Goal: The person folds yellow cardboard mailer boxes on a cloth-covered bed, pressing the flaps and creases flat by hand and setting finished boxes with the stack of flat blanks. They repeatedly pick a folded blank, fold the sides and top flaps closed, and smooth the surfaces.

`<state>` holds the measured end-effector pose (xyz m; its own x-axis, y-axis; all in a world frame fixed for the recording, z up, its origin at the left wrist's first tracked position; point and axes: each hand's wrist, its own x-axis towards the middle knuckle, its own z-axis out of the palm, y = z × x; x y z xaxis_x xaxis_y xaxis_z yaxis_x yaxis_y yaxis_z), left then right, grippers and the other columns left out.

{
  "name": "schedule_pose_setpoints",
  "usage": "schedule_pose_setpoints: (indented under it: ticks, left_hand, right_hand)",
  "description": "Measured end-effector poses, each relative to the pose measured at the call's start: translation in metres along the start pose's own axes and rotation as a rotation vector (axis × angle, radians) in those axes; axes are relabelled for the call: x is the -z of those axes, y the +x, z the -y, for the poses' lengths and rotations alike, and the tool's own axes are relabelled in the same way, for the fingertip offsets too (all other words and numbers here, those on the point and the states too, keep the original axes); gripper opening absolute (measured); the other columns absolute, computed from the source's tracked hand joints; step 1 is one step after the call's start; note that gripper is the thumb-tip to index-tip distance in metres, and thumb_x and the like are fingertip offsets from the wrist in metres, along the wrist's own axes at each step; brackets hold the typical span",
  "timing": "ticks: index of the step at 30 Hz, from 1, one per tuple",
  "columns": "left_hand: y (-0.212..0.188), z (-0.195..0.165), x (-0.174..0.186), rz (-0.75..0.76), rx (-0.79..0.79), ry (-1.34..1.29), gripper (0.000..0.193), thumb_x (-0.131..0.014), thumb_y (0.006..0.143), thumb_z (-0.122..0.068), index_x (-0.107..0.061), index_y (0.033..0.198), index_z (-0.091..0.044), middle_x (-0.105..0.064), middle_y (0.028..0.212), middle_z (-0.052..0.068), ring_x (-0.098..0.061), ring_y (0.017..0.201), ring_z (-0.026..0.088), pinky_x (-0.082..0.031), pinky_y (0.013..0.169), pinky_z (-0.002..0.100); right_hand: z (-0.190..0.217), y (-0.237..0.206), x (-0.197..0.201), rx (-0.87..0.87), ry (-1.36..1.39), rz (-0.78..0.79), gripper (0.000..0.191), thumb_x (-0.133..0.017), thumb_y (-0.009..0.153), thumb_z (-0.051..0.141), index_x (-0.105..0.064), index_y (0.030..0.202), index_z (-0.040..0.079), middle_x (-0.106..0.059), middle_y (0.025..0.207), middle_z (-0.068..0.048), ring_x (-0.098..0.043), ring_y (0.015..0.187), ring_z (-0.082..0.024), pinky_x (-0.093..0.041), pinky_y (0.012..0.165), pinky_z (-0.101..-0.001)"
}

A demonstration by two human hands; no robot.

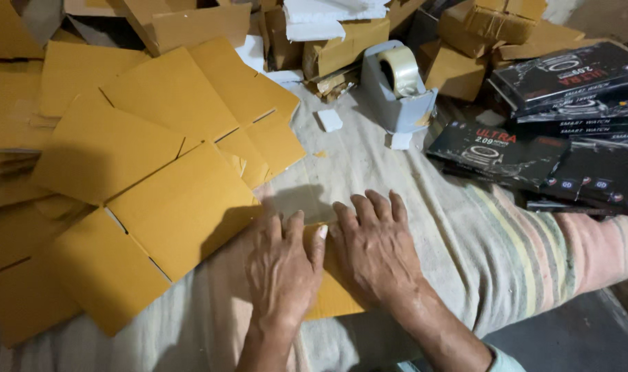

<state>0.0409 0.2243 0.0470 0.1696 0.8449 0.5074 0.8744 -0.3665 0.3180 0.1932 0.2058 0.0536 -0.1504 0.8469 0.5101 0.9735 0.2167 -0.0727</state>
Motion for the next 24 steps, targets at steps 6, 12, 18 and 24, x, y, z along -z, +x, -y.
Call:
schedule_pose_setpoints:
  ticks: [6,12,18,24]
  left_hand:
    - [0.002,0.011,0.000,0.404,0.277,-0.006,0.035,-0.044,0.105,-0.039,-0.063,0.117,-0.011,-0.061,0.119,0.015,-0.067,0.102,0.035,-0.055,0.085,0.050]
    - [0.002,0.003,-0.012,0.101,0.020,0.163,0.048,-0.043,0.101,-0.041,-0.060,0.130,-0.006,-0.060,0.130,0.024,-0.055,0.121,0.044,-0.040,0.102,0.063]
    - [-0.004,0.008,-0.005,0.394,0.149,0.003,0.050,-0.035,0.103,-0.039,-0.055,0.138,-0.009,-0.051,0.144,0.024,-0.043,0.135,0.041,-0.028,0.113,0.061]
    - [-0.006,0.003,-0.011,0.280,0.101,0.179,0.048,-0.036,0.103,-0.041,-0.056,0.131,-0.008,-0.047,0.144,0.027,-0.034,0.141,0.044,-0.017,0.114,0.069]
  right_hand:
    - [-0.009,-0.002,0.002,-0.184,-0.039,0.146,0.042,-0.050,0.097,0.031,-0.061,0.127,0.005,-0.061,0.130,-0.021,-0.050,0.130,-0.042,-0.026,0.114,-0.0628]
    - [0.008,-0.002,0.002,-0.005,-0.157,0.097,0.057,-0.042,0.096,0.038,-0.054,0.137,0.000,-0.051,0.138,-0.030,-0.039,0.137,-0.049,-0.019,0.114,-0.0660]
    - [-0.004,-0.006,0.016,-0.081,-0.059,0.280,0.057,-0.041,0.097,0.037,-0.052,0.141,0.003,-0.048,0.143,-0.026,-0.034,0.140,-0.047,-0.016,0.116,-0.0646]
    - [-0.017,-0.012,0.021,-0.157,-0.110,0.224,0.054,-0.042,0.098,0.040,-0.055,0.138,0.006,-0.049,0.144,-0.027,-0.035,0.140,-0.050,-0.018,0.115,-0.0675]
